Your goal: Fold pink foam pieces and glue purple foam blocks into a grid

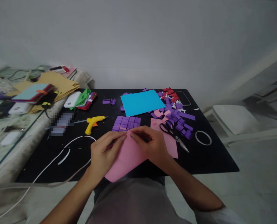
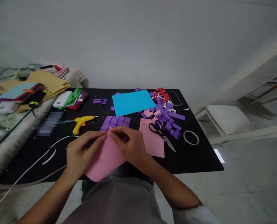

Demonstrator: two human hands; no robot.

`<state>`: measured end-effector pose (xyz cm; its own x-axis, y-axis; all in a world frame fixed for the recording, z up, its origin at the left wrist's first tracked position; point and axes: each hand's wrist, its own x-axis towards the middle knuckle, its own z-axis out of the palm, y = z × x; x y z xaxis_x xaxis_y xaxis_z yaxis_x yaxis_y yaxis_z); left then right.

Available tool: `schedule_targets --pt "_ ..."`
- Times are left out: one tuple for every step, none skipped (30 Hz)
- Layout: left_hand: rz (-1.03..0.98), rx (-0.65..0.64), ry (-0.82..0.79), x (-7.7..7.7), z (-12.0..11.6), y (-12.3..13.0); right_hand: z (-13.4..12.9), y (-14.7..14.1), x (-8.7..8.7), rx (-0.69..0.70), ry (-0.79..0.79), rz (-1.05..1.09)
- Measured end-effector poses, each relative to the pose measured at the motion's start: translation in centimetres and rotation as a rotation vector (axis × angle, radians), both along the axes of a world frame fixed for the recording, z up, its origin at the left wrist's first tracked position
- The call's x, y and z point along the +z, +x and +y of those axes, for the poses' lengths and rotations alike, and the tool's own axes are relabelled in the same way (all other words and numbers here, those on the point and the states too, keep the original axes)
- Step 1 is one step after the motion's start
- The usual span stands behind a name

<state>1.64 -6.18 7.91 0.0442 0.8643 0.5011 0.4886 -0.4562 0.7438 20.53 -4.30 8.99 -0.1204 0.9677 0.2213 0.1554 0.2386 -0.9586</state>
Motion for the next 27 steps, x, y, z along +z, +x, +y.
schedule_targets --pt "-0.003 -0.004 0.005 0.03 -0.03 0.02 -0.04 -0.02 0.02 -0.002 0.002 0.004" --pt "-0.005 -0.008 0.011 0.06 -0.05 0.05 -0.08 -0.03 0.02 -0.004 0.005 0.008" --pt "-0.006 -0.010 0.020 0.07 -0.07 0.07 -0.10 -0.04 0.02 -0.006 0.007 0.011" --pt "-0.006 -0.011 0.027 0.08 -0.08 0.10 -0.12 -0.04 0.01 -0.009 0.009 0.011" --pt "-0.005 -0.010 0.035 0.08 -0.09 0.13 -0.13 -0.05 -0.01 -0.012 0.012 0.011" --pt "-0.002 -0.008 0.041 0.07 -0.11 0.15 -0.14 -0.06 -0.02 -0.014 0.016 0.010" --pt "-0.001 -0.005 0.046 0.05 -0.12 0.17 -0.15 -0.07 -0.04 -0.015 0.020 0.007" --pt "-0.002 -0.002 0.047 0.02 -0.14 0.19 -0.17 -0.09 -0.05 -0.016 0.023 0.005" --pt "-0.003 0.001 0.046 -0.02 -0.16 0.20 -0.19 -0.12 -0.07 -0.017 0.024 0.002" --pt "-0.005 0.004 0.043 -0.07 -0.19 0.22 -0.23 -0.15 -0.08 -0.018 0.024 -0.001" --pt "-0.007 0.007 0.041 -0.12 -0.23 0.23 -0.27 -0.18 -0.09 -0.020 0.023 -0.004" --pt "-0.009 0.011 0.037 -0.18 -0.26 0.24 -0.32 -0.21 -0.10 -0.022 0.021 -0.006" --pt "-0.010 0.014 0.035 -0.22 -0.30 0.25 -0.37 -0.23 -0.11 -0.024 0.022 -0.005" --pt "-0.010 0.016 0.035 -0.25 -0.34 0.25 -0.43 -0.25 -0.10 -0.027 0.023 -0.003" --pt "-0.012 0.018 0.036 -0.27 -0.37 0.25 -0.48 -0.25 -0.09 -0.027 0.025 0.001" --pt "-0.015 0.018 0.038 -0.25 -0.39 0.25 -0.52 -0.25 -0.07 -0.028 0.028 0.003" --pt "-0.017 0.018 0.040 -0.22 -0.40 0.24 -0.55 -0.25 -0.05 -0.029 0.031 0.002" --pt "-0.019 0.016 0.042 -0.16 -0.39 0.23 -0.58 -0.25 -0.02 -0.033 0.034 0.000" --pt "-0.021 0.016 0.043 -0.10 -0.36 0.22 -0.59 -0.24 0.00 -0.036 0.037 -0.004" --pt "-0.021 0.018 0.042 -0.02 -0.33 0.21 -0.60 -0.25 0.03 -0.039 0.038 -0.008" --pt "-0.021 0.018 0.039 0.04 -0.29 0.21 -0.59 -0.26 0.04 -0.043 0.041 -0.012" --pt "-0.020 0.019 0.035 0.10 -0.25 0.20 -0.58 -0.27 0.04 -0.045 0.044 -0.015" --pt "-0.020 0.019 0.030 0.15 -0.22 0.19 -0.56 -0.28 0.03 -0.046 0.047 -0.017" --pt "-0.020 0.020 0.026 0.19 -0.20 0.19 -0.54 -0.29 0.00 -0.046 0.051 -0.018" --pt "-0.020 0.023 0.020 0.22 -0.18 0.19 -0.51 -0.30 -0.04 -0.046 0.055 -0.018" --pt "-0.022 0.028 0.013 0.25 -0.18 0.19 -0.49 -0.30 -0.09 -0.047 0.058 -0.017" --pt "-0.026 0.034 0.005 0.28 -0.19 0.19 -0.47 -0.30 -0.13 -0.048 0.059 -0.017"
